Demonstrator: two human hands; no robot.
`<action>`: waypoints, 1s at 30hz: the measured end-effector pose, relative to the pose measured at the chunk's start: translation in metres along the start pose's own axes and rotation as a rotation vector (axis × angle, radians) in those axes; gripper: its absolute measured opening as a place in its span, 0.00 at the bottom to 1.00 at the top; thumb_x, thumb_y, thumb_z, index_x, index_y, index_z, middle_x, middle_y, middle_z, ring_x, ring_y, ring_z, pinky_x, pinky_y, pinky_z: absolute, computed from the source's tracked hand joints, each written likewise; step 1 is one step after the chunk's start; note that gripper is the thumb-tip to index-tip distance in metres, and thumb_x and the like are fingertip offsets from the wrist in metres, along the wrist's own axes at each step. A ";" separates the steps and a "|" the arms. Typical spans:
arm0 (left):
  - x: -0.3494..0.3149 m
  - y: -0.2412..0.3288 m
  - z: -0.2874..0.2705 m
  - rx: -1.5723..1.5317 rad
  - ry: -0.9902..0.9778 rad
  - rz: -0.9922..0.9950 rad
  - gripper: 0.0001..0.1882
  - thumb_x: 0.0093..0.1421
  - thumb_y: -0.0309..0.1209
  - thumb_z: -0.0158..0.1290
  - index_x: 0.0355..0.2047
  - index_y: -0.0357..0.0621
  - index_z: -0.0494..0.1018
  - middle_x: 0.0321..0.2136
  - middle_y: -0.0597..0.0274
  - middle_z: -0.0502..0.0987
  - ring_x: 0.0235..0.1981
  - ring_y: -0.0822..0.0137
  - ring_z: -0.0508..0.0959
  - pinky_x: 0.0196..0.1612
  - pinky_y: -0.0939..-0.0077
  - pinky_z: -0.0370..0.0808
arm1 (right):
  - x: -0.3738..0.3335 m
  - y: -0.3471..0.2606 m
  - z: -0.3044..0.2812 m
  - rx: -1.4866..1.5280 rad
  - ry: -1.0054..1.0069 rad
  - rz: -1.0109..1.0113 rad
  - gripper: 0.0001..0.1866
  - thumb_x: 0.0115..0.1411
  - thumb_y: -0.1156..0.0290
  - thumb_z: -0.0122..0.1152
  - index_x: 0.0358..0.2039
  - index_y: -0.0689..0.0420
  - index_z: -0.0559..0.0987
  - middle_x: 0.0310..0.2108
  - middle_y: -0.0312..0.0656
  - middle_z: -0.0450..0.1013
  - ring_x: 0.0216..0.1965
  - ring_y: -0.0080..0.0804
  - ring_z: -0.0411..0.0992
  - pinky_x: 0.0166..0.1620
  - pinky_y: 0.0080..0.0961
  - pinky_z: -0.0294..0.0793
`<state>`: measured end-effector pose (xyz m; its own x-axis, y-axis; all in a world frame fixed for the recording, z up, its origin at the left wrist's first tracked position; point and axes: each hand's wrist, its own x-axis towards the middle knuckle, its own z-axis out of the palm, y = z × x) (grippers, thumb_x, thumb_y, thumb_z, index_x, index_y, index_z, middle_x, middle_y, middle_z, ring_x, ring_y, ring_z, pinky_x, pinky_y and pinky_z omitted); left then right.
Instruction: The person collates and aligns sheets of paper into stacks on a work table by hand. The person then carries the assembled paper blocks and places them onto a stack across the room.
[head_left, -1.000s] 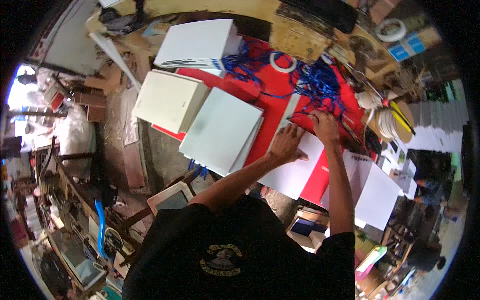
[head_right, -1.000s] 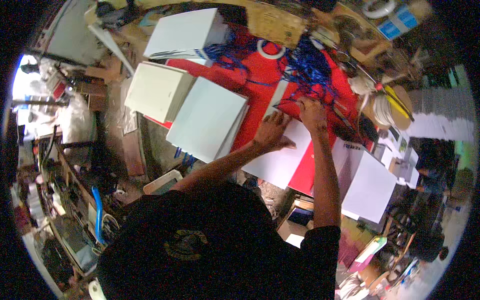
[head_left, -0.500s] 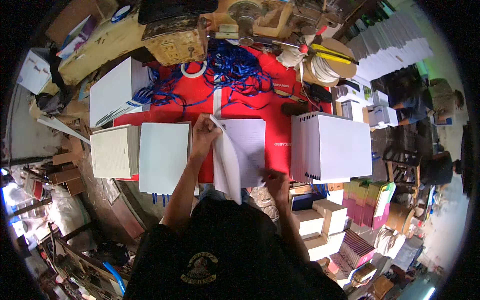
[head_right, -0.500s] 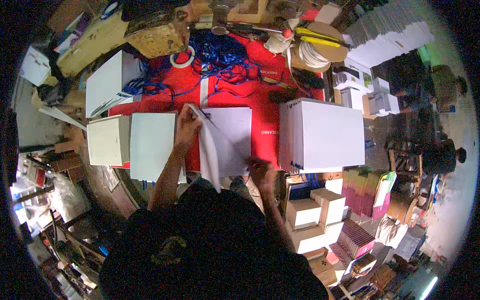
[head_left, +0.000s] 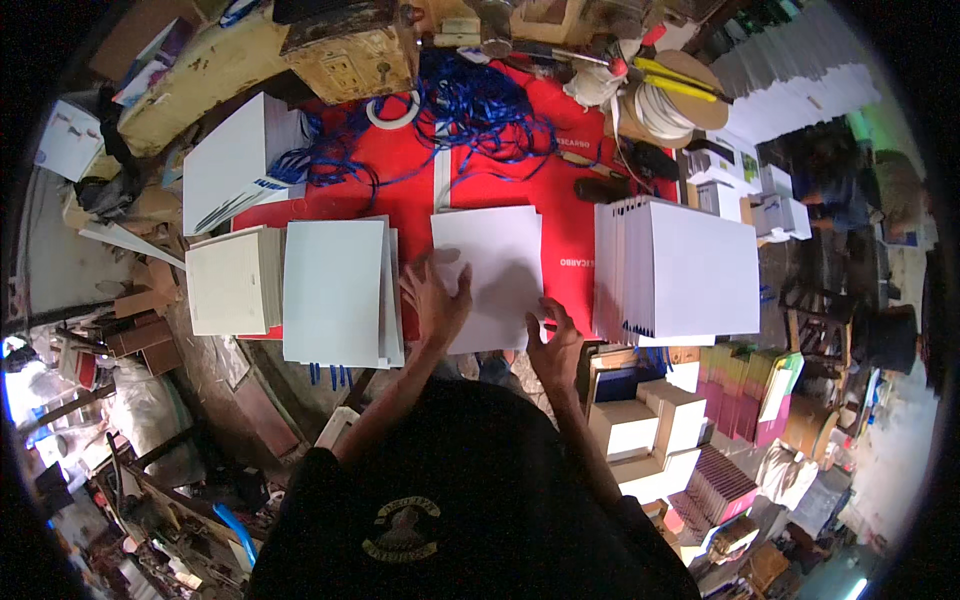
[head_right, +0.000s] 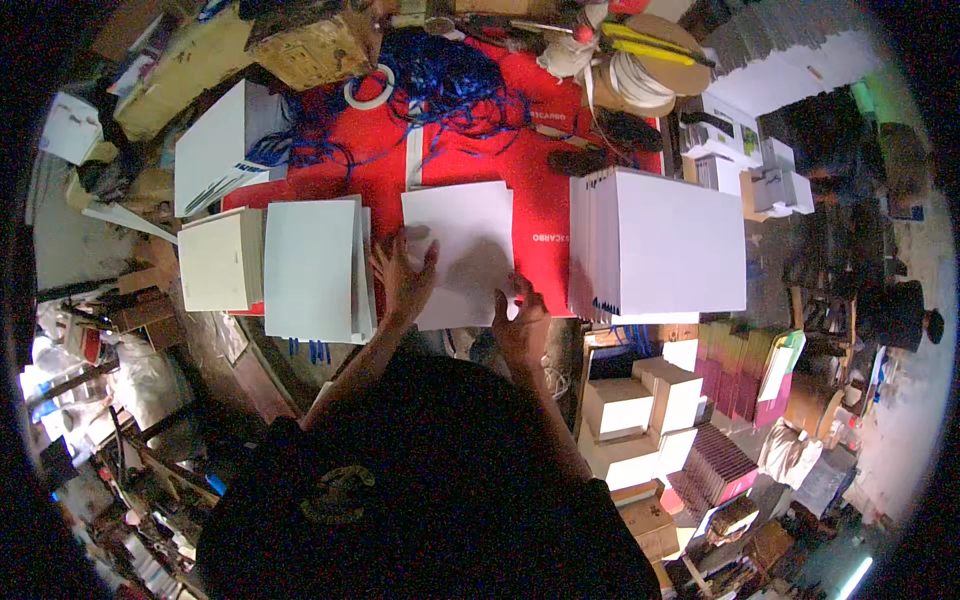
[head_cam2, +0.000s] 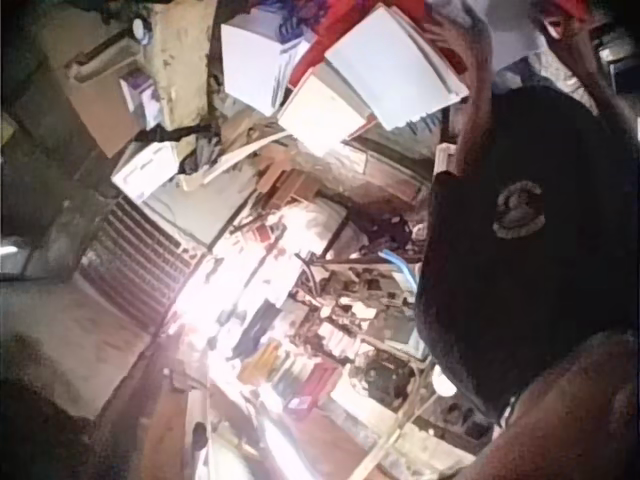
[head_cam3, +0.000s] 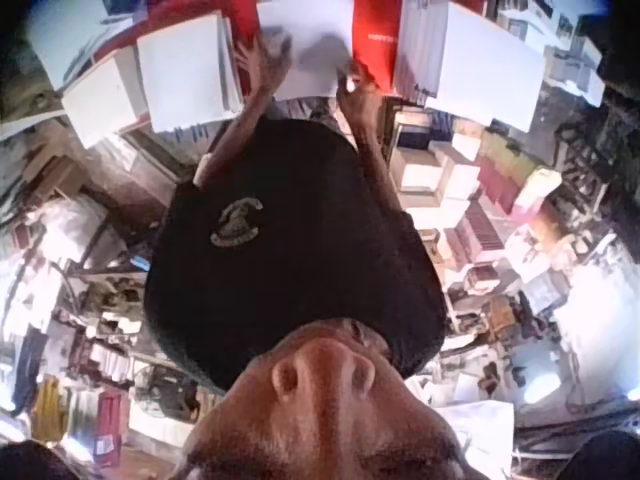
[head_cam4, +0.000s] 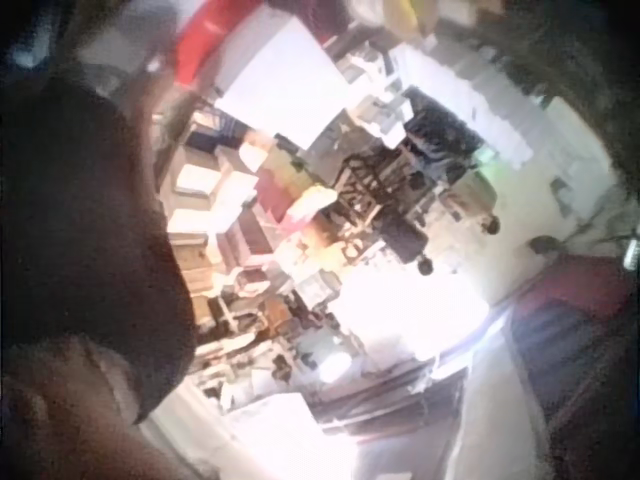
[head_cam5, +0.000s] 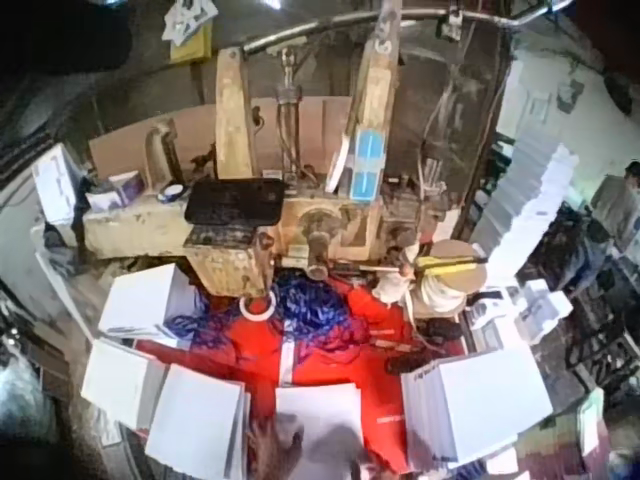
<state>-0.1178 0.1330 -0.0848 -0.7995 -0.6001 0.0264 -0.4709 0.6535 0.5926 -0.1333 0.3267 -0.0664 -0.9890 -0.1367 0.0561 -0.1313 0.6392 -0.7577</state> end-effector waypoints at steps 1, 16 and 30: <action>0.002 0.003 -0.010 0.000 0.014 -0.008 0.27 0.57 0.38 0.60 0.53 0.42 0.65 0.55 0.38 0.65 0.60 0.37 0.60 0.58 0.40 0.59 | 0.002 -0.008 0.001 0.004 -0.007 -0.014 0.16 0.55 0.69 0.68 0.43 0.60 0.78 0.40 0.50 0.78 0.36 0.42 0.79 0.38 0.33 0.78; 0.059 -0.105 -0.168 0.472 0.360 0.053 0.26 0.52 0.35 0.62 0.52 0.47 0.72 0.52 0.45 0.71 0.54 0.45 0.67 0.57 0.45 0.59 | 0.219 0.008 0.069 -0.217 0.040 -0.610 0.10 0.53 0.67 0.67 0.36 0.55 0.81 0.38 0.44 0.78 0.48 0.44 0.72 0.55 0.51 0.62; 0.084 0.029 0.026 -0.048 -0.354 0.728 0.62 0.31 0.49 0.72 0.64 0.35 0.55 0.59 0.43 0.63 0.62 0.43 0.61 0.65 0.51 0.56 | 0.244 0.057 0.058 0.263 -0.197 -0.350 0.08 0.55 0.62 0.63 0.32 0.51 0.83 0.33 0.45 0.79 0.39 0.44 0.77 0.45 0.41 0.76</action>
<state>-0.2081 0.1137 -0.0863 -0.9736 0.1549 0.1677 0.2234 0.7986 0.5589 -0.3780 0.2863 -0.1333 -0.8536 -0.4662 0.2325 -0.4075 0.3195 -0.8555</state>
